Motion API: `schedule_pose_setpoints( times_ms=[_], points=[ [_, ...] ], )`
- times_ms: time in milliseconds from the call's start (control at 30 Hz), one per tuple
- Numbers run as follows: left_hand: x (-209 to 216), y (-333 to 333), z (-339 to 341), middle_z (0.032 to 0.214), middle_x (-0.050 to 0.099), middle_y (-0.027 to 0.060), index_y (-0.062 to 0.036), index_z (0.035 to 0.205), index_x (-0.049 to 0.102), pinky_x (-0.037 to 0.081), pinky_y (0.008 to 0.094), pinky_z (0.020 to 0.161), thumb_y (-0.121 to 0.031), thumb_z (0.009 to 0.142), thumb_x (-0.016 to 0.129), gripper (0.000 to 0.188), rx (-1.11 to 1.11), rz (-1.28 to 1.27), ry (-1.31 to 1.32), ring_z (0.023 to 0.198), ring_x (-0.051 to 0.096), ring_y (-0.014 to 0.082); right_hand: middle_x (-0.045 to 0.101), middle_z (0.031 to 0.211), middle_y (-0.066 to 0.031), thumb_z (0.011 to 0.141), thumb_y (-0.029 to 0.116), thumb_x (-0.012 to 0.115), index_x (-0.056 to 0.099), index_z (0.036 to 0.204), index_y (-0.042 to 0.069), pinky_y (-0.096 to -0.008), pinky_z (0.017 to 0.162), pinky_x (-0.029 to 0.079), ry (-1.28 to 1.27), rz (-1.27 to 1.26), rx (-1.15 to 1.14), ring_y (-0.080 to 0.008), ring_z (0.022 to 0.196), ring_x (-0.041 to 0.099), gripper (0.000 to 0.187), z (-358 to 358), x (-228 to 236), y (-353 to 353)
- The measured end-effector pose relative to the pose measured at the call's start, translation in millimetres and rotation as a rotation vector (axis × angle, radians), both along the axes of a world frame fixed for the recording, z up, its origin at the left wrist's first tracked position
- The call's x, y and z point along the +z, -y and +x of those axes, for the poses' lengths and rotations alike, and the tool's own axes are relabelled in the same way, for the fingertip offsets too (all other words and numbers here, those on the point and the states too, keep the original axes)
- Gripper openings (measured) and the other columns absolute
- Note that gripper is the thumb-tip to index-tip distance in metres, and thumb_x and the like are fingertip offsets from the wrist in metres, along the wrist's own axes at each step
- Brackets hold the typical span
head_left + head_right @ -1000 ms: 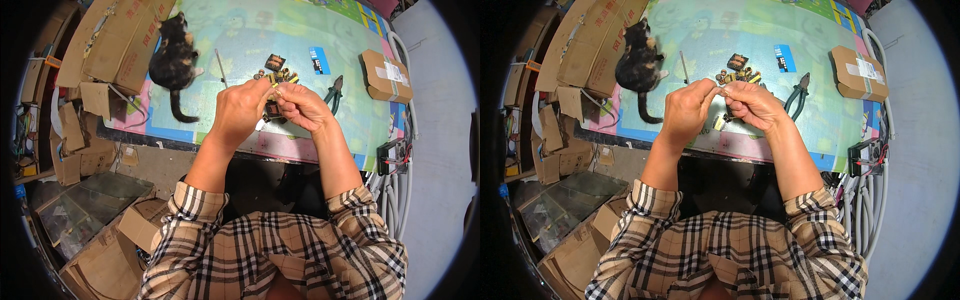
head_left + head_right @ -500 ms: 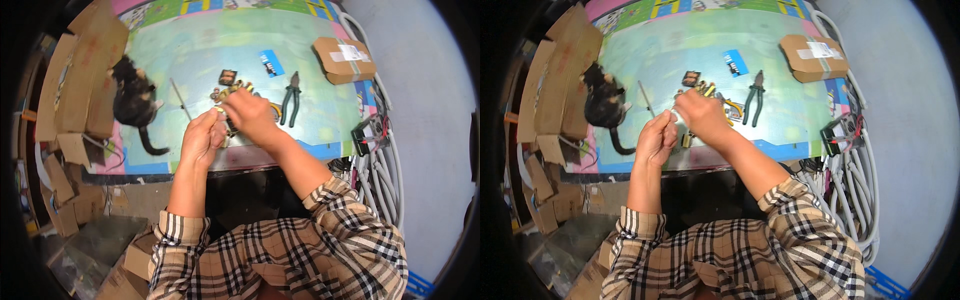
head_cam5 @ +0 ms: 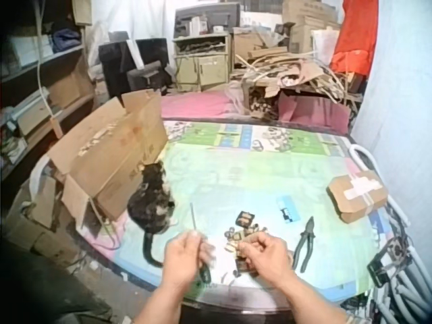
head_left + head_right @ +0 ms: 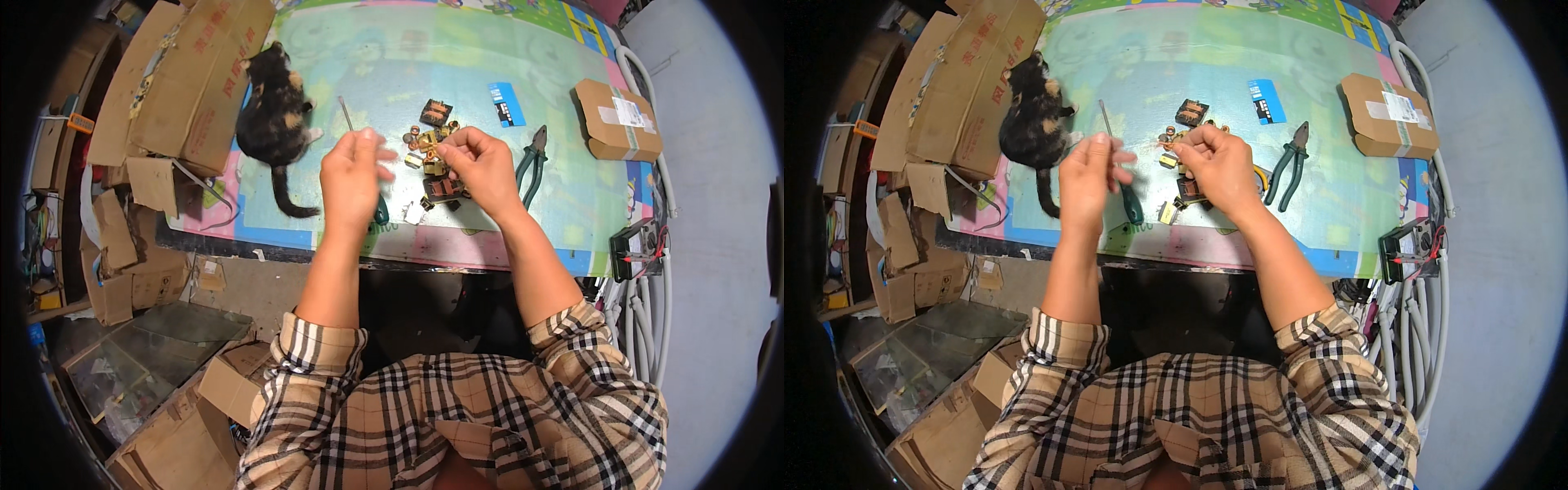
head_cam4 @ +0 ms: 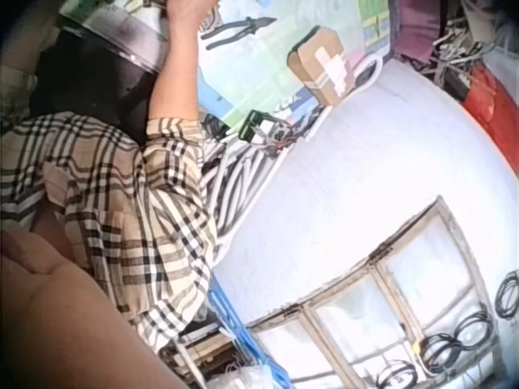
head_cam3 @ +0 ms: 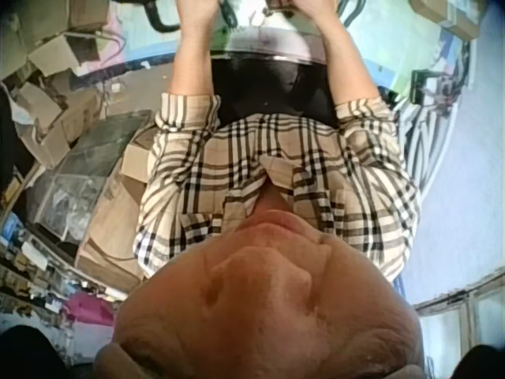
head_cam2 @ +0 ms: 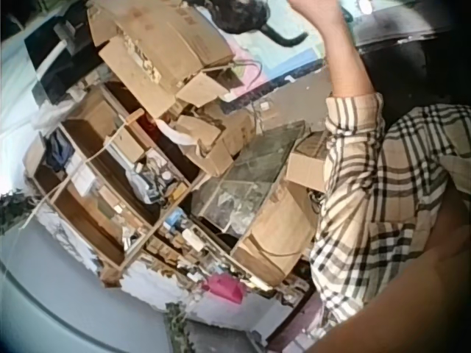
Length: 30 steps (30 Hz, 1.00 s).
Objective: The person assembles small electronic components on a cluttered workbench, using a screwdriver and pliers to manipulate and connect parts. A cat is present on the table, and the person briefly touches it while continuing the assembly.
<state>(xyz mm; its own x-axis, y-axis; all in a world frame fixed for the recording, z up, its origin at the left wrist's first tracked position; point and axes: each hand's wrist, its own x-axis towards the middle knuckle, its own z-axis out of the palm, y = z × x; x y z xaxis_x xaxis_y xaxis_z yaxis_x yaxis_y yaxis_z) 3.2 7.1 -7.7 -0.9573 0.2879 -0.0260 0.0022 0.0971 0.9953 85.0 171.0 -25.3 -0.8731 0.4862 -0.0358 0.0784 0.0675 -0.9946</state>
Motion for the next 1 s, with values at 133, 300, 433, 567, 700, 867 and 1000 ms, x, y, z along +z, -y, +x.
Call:
schedule_pose_setpoints(
  times_ms=[133, 300, 433, 567, 700, 867, 1000],
  points=[
    [13, -12, 17, 0.115, 0.063, 0.0166, -0.0021, 0.113, 0.063, 0.045, 0.0384, 0.087, -0.005, 0.084, 0.061, 0.029, 0.039, -0.370, -0.774, 0.103, 0.059, 0.0295, 0.057, 0.062, 0.0000, 0.083, 0.012, 0.071, 0.061, 0.084, 0.002, -0.0205, 0.040, 0.038, 0.132, -0.329, 0.042, -0.0043, 0.050, 0.049, 0.014, 1, 4, -9],
    [8, -16, 21, 0.121, 0.061, 0.0162, -0.0019, 0.114, 0.064, 0.039, 0.0399, 0.095, -0.003, 0.080, 0.061, 0.034, -0.134, -0.394, -0.903, 0.111, 0.054, 0.0328, 0.058, 0.071, 0.0015, 0.085, 0.011, 0.067, 0.060, 0.084, 0.003, -0.0184, 0.048, 0.034, 0.160, -0.484, 0.105, -0.0040, 0.054, 0.047, 0.010, 2, 11, -8],
    [10, -18, 27, 0.102, 0.069, 0.0160, 0.0007, 0.115, 0.063, 0.050, 0.0321, 0.081, -0.007, 0.093, 0.053, 0.026, -0.193, -0.186, -0.213, 0.090, 0.065, 0.0184, 0.057, 0.067, 0.0009, 0.085, 0.011, 0.069, 0.060, 0.084, 0.003, -0.0192, 0.048, 0.039, 0.125, -0.556, 0.137, -0.0042, 0.052, 0.047, 0.012, 2, 10, -9],
    [-3, -19, 23, 0.091, 0.070, 0.0155, 0.0071, 0.112, 0.061, 0.052, 0.0289, 0.073, -0.011, 0.097, 0.048, 0.027, -0.202, -0.055, -0.130, 0.082, 0.066, 0.0159, 0.058, 0.067, 0.0005, 0.085, 0.012, 0.069, 0.060, 0.086, 0.003, -0.0192, 0.049, 0.041, 0.040, -0.336, 0.063, -0.0045, 0.053, 0.050, 0.013, 1, 12, 8],
    [-8, -19, 22, 0.090, 0.070, 0.0180, 0.0091, 0.109, 0.061, 0.053, 0.0322, 0.073, -0.014, 0.096, 0.050, 0.028, -0.226, 0.041, 0.016, 0.084, 0.070, 0.0224, 0.059, 0.065, -0.0013, 0.083, 0.009, 0.070, 0.062, 0.080, 0.002, -0.0219, 0.051, 0.043, -0.055, 0.244, -0.056, -0.0053, 0.055, 0.052, 0.011, 1, 6, 15],
    [-4, -20, 18, 0.092, 0.068, 0.0087, 0.0068, 0.113, 0.059, 0.049, 0.0245, 0.073, -0.015, 0.095, 0.057, 0.029, -0.198, 0.146, 0.153, 0.080, 0.061, 0.0109, 0.064, 0.071, -0.0048, 0.082, 0.009, 0.069, 0.063, 0.083, 0.002, -0.0248, 0.057, 0.047, -0.095, 0.065, -0.056, -0.0095, 0.061, 0.058, 0.010, 0, 0, 16],
    [6, -14, 13, 0.095, 0.068, 0.0085, 0.0021, 0.121, 0.059, 0.048, 0.0238, 0.076, -0.009, 0.089, 0.063, 0.034, -0.319, -0.052, -0.054, 0.085, 0.060, 0.0102, 0.060, 0.076, -0.0056, 0.082, 0.011, 0.067, 0.064, 0.083, 0.000, -0.0255, 0.058, 0.044, -0.127, 0.236, 0.069, -0.0106, 0.067, 0.055, 0.011, 4, 5, 11]
  ],
)
